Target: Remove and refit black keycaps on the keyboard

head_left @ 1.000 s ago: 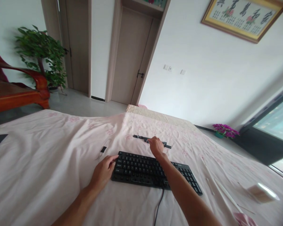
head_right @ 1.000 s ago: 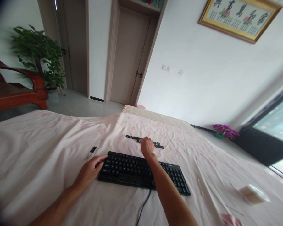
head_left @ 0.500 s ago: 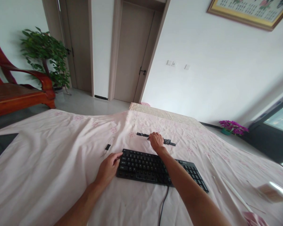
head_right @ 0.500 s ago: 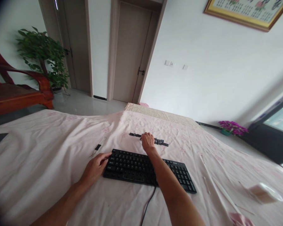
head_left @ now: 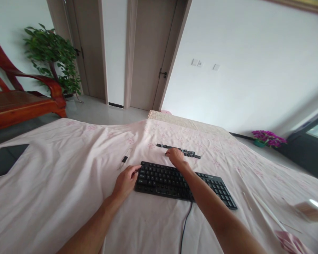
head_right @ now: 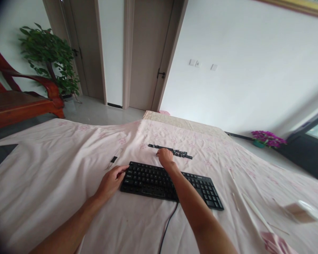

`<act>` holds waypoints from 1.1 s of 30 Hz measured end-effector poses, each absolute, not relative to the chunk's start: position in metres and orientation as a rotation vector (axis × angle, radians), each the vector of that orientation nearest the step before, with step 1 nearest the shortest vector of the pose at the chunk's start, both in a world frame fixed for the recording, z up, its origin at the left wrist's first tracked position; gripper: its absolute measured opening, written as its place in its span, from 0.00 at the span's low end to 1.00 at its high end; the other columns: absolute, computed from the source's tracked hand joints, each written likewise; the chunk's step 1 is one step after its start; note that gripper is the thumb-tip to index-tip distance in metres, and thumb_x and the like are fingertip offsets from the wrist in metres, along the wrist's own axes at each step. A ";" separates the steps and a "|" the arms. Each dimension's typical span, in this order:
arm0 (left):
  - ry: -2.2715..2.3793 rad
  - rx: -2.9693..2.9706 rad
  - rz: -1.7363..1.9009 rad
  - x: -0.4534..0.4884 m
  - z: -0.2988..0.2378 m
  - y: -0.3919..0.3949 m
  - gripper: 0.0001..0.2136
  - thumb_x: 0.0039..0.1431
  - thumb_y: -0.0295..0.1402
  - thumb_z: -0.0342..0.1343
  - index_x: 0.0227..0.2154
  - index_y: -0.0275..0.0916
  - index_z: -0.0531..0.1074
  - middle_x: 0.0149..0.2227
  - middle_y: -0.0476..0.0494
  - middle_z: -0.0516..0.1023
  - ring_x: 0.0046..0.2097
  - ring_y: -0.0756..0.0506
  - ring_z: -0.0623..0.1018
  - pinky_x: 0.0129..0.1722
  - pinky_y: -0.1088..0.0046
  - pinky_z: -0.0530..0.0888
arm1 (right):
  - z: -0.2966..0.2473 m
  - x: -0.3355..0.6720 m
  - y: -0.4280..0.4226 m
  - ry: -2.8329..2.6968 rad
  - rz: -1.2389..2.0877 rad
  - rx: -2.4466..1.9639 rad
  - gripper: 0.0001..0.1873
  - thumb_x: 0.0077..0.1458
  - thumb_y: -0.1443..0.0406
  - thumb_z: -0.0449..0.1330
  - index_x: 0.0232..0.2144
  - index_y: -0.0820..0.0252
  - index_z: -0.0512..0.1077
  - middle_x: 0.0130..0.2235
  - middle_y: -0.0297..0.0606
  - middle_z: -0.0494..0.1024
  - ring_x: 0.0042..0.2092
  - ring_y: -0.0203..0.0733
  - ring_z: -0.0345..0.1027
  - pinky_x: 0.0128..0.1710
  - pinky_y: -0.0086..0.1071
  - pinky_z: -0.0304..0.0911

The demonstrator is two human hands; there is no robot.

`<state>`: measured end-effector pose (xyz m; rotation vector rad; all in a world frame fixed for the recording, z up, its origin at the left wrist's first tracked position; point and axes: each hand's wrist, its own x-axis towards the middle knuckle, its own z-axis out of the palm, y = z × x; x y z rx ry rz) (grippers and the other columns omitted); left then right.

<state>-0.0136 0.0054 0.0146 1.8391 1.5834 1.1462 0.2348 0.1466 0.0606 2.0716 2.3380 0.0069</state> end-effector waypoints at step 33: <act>1.607 1.848 1.142 -0.015 0.014 0.004 0.17 0.57 0.26 0.46 0.47 0.42 0.73 0.47 0.47 0.77 0.47 0.47 0.76 0.52 0.69 0.71 | 0.078 0.222 -0.022 2.913 0.091 1.773 0.10 0.61 0.60 0.55 0.39 0.50 0.76 0.35 0.34 0.76 0.38 0.37 0.67 0.38 0.27 0.58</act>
